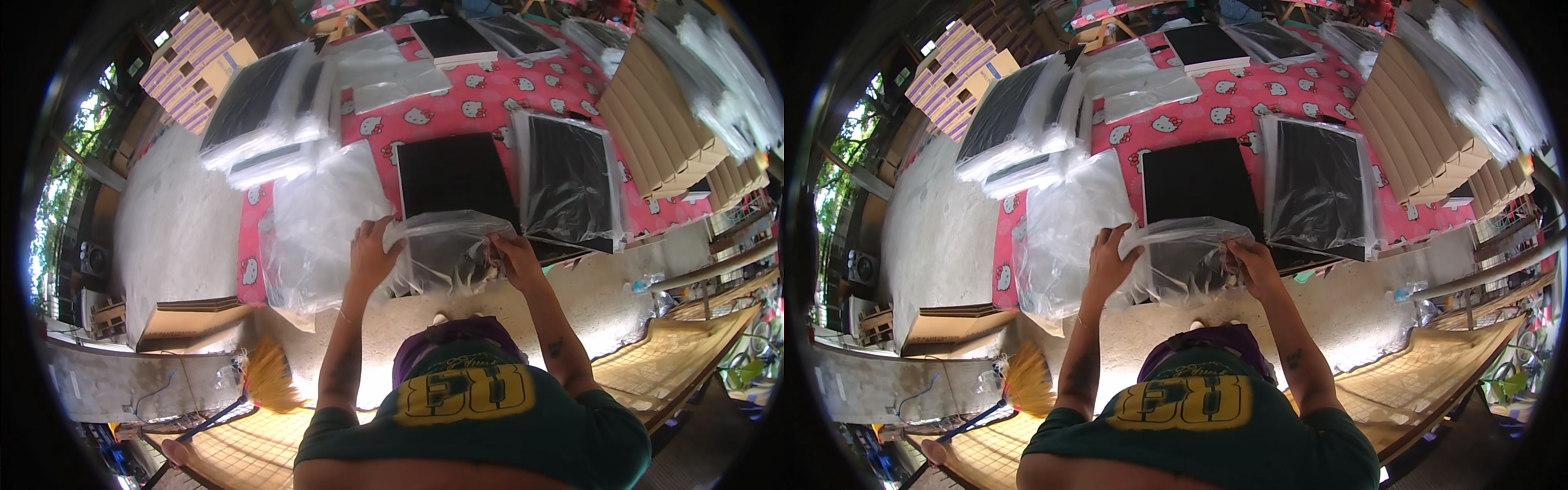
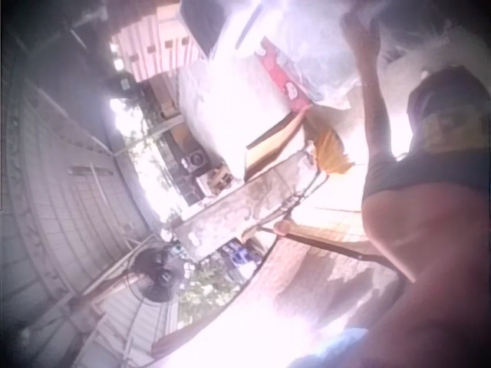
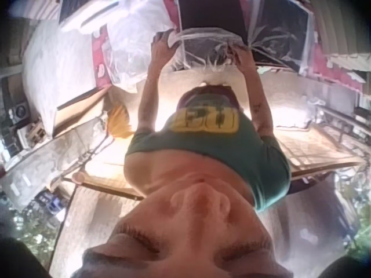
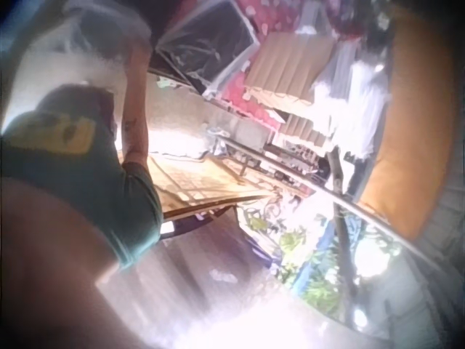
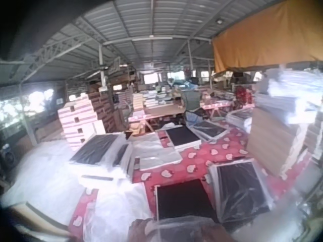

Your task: The person picks up paper products and slides them into plastic bags by hand, placing the bagged items onto a stack on a table.

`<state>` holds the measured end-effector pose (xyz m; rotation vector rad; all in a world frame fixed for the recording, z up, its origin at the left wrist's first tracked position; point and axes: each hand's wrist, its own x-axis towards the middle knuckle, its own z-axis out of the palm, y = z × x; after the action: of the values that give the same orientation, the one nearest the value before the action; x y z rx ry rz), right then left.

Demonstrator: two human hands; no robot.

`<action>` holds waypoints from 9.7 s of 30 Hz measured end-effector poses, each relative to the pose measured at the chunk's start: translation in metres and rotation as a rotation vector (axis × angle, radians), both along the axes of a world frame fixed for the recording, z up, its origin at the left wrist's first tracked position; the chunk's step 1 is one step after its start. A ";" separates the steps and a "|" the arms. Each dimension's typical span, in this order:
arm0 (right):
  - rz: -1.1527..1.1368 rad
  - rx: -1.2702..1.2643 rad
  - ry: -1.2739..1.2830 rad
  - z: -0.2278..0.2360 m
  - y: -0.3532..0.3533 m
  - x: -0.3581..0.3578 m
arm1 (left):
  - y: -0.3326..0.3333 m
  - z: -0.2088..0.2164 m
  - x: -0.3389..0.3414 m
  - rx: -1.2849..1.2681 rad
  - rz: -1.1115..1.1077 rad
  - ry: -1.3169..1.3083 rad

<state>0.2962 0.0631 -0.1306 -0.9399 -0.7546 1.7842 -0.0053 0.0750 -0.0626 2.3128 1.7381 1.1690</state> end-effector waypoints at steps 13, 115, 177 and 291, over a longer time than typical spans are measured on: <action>-0.088 0.185 0.144 0.046 -0.032 -0.039 | -0.035 -0.003 0.090 -0.211 0.003 -0.536; -0.272 0.154 -0.605 -0.018 -0.063 0.068 | -0.115 -0.047 0.078 -0.564 0.305 -0.893; -0.103 0.061 -0.079 0.054 0.035 0.080 | -0.012 -0.025 0.101 -0.316 0.105 -1.227; 0.850 0.570 -0.675 0.111 0.023 0.095 | -0.068 0.064 0.061 -0.526 -0.609 -1.487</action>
<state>0.3911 0.0865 -0.0201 -0.8722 -2.2178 1.7173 0.0562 0.0069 0.0019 0.8931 0.5682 1.3728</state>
